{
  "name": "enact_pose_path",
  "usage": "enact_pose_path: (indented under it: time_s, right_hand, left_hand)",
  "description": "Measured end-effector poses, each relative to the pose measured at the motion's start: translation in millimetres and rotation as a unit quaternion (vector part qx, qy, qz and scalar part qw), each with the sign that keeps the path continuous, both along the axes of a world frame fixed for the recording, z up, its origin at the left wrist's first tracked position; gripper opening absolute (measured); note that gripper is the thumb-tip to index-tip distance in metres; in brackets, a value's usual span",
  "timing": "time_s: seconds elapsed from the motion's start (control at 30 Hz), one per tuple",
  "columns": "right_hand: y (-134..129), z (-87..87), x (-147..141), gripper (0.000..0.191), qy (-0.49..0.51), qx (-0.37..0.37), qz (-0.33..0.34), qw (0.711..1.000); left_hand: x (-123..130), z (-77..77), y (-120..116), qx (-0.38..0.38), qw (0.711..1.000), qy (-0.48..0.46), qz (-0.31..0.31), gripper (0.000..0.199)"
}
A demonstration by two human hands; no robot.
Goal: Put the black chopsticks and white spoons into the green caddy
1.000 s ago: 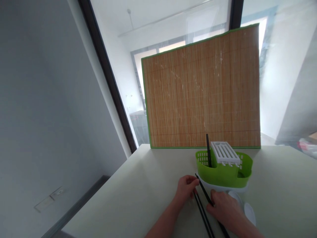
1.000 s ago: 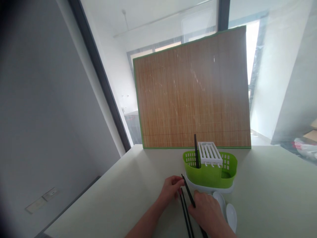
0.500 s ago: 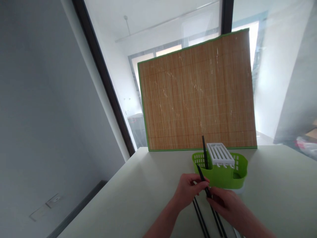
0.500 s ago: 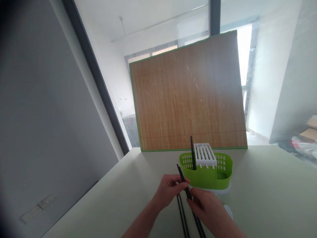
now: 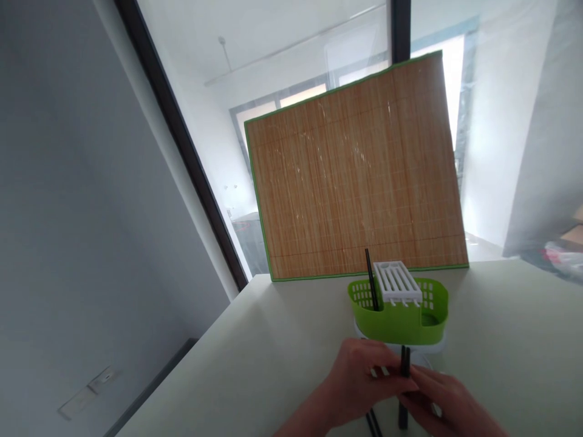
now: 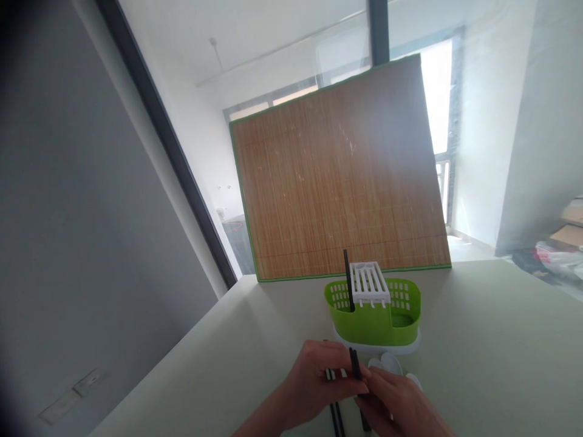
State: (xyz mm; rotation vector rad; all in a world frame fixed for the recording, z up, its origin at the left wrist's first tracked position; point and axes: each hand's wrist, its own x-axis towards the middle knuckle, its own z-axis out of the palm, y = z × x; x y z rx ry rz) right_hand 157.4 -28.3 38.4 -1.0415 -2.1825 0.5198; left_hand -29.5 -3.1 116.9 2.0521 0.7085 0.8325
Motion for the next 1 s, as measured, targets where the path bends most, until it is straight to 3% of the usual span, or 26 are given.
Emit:
enact_pose_path:
  time_s: [0.17, 0.23, 0.3, 0.37, 0.5, 0.6, 0.67, 0.8, 1.0]
  right_hand:
    - [3, -1.3, -2, 0.019, 0.007, -0.023, -0.022, 0.999]
    - [5, 0.7, -2, 0.017, 0.010, -0.020, -0.031, 0.999]
    - [7, 3.2, 0, 0.017, 0.028, -0.011, -0.050, 0.998]
    - [10, 4.5, 3, 0.018, 0.049, -0.005, -0.072, 0.996]
    - [16, -2.6, 4, 0.022, 0.059, 0.002, -0.099, 0.993]
    - [19, -15.7, -2, 0.025, 0.043, 0.002, -0.102, 0.994]
    - [19, -24.4, -6, 0.025, 0.023, 0.012, -0.104, 0.994]
    - [19, -33.0, -6, 0.020, -0.036, 0.035, -0.085, 0.995]
    - [16, -25.1, -7, 0.016, -0.086, 0.051, -0.078, 0.992]
  left_hand:
    - [3, -2.5, 0, 0.005, 0.999, 0.033, 0.038, 0.028]
    - [-1, 4.4, 2, 0.027, 0.998, 0.032, 0.054, 0.027]
    - [-10, 21.5, 8, 0.050, 0.995, 0.005, 0.086, 0.026]
    - [-20, 48.0, 19, 0.081, 0.987, -0.045, 0.134, 0.025]
    - [-33, 102.9, 62, 0.158, 0.956, -0.149, 0.199, 0.026]
    - [-26, 117.0, 109, 0.156, 0.954, -0.171, 0.192, 0.028]
    - [-16, 109.0, 141, 0.133, 0.963, -0.147, 0.183, 0.028]
    - [5, 71.0, 191, 0.109, 0.970, -0.021, 0.215, 0.027]
    - [22, 21.8, 222, 0.043, 0.978, 0.071, 0.194, 0.023]
